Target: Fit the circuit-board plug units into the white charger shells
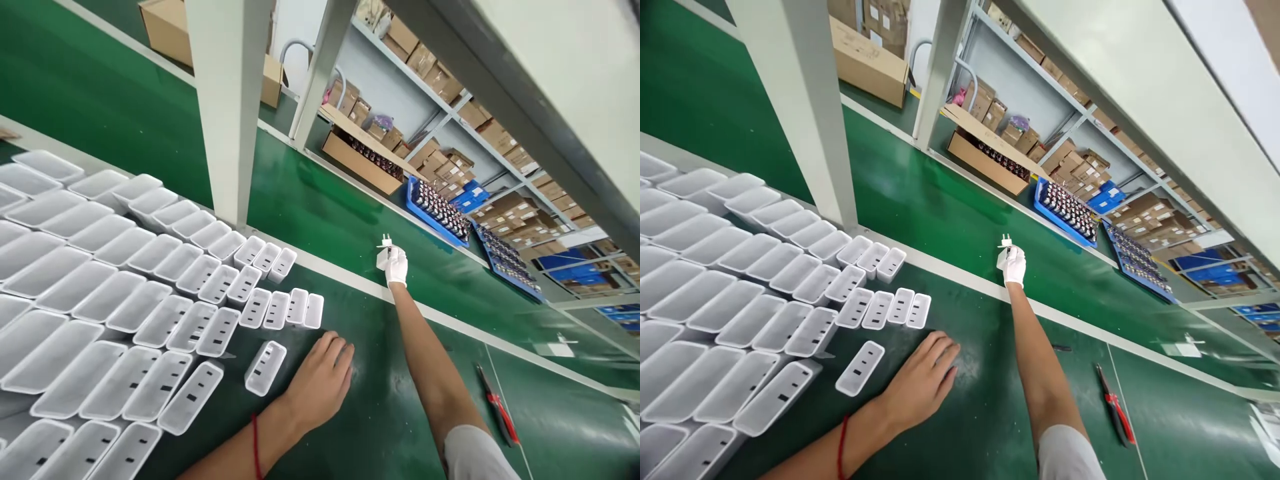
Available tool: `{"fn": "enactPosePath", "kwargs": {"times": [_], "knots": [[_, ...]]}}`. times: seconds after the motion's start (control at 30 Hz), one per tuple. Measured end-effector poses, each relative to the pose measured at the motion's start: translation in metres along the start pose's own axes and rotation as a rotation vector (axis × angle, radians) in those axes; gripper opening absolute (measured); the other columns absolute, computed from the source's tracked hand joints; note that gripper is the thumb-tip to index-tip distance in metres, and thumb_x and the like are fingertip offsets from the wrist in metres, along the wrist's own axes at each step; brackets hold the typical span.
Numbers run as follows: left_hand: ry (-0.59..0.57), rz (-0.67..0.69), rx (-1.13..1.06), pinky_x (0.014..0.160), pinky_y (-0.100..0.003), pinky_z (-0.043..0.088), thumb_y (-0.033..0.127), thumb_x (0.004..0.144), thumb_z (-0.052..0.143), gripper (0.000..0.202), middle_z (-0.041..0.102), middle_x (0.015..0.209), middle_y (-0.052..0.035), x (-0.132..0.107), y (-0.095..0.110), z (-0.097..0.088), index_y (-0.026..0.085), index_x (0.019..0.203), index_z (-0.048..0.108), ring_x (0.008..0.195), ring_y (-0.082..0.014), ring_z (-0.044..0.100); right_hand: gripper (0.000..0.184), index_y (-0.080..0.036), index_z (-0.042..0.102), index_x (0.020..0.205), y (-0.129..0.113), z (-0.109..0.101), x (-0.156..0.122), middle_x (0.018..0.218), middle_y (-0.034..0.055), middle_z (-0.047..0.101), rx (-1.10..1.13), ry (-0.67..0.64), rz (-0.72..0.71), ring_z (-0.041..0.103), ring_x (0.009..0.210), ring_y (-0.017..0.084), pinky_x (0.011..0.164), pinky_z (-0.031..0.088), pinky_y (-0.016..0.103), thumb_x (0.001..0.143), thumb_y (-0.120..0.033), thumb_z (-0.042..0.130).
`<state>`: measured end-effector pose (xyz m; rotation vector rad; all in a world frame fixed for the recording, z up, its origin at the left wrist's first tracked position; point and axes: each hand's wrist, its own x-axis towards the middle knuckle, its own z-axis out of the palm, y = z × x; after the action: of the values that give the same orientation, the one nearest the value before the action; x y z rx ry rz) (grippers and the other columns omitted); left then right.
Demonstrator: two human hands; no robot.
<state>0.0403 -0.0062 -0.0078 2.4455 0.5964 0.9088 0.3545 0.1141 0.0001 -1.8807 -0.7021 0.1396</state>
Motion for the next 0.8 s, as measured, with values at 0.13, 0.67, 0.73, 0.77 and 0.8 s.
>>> {"fn": "enactPosePath", "kwargs": {"times": [0.13,0.67,0.73,0.77,0.8], "knots": [[0.052,0.099,0.114,0.094,-0.050,0.054,0.007,0.086,0.050,0.032,0.067,0.106,-0.0168,-0.002,0.002,-0.001,0.005,0.116,0.060,0.109,-0.0335,0.062,0.065,-0.008,0.054,0.128,0.005,-0.032,-0.012,0.128,0.0202,0.060,-0.069,-0.007,-0.079,0.056,0.120,0.028,0.107,0.039,0.043,0.084,-0.057,0.050],[-0.025,-0.010,0.456,0.099,-0.063,0.044,0.008,0.087,0.051,0.034,0.057,0.135,-0.0221,0.005,0.002,-0.019,0.014,0.117,0.065,0.128,-0.0418,0.050,0.038,-0.020,0.064,0.123,0.041,-0.121,-0.199,0.127,0.0167,0.061,-0.386,-0.406,-0.611,0.054,0.126,0.035,0.101,0.048,0.059,0.089,-0.036,0.062],[0.010,-0.022,0.486,0.101,-0.063,0.042,0.007,0.086,0.049,0.038,0.051,0.141,-0.0218,0.006,-0.002,-0.019,0.015,0.122,0.061,0.136,-0.0423,0.042,0.037,-0.018,0.063,0.123,0.041,-0.118,-0.195,0.126,0.0172,0.061,-0.412,-0.391,-0.624,0.053,0.126,0.035,0.100,0.049,0.058,0.090,-0.036,0.060],[0.022,-0.032,0.489,0.102,-0.064,0.041,0.006,0.086,0.049,0.041,0.047,0.144,-0.0222,0.006,-0.005,-0.018,0.015,0.125,0.059,0.139,-0.0426,0.037,0.037,-0.018,0.062,0.122,0.040,-0.116,-0.193,0.127,0.0179,0.060,-0.425,-0.394,-0.629,0.053,0.126,0.035,0.100,0.049,0.058,0.090,-0.036,0.059],[0.025,-0.035,0.482,0.103,-0.063,0.041,0.005,0.086,0.047,0.044,0.045,0.146,-0.0228,0.006,-0.007,-0.018,0.014,0.127,0.056,0.140,-0.0427,0.034,0.036,-0.017,0.062,0.122,0.039,-0.115,-0.192,0.126,0.0187,0.060,-0.436,-0.402,-0.634,0.052,0.127,0.035,0.100,0.048,0.058,0.091,-0.035,0.057]]}}
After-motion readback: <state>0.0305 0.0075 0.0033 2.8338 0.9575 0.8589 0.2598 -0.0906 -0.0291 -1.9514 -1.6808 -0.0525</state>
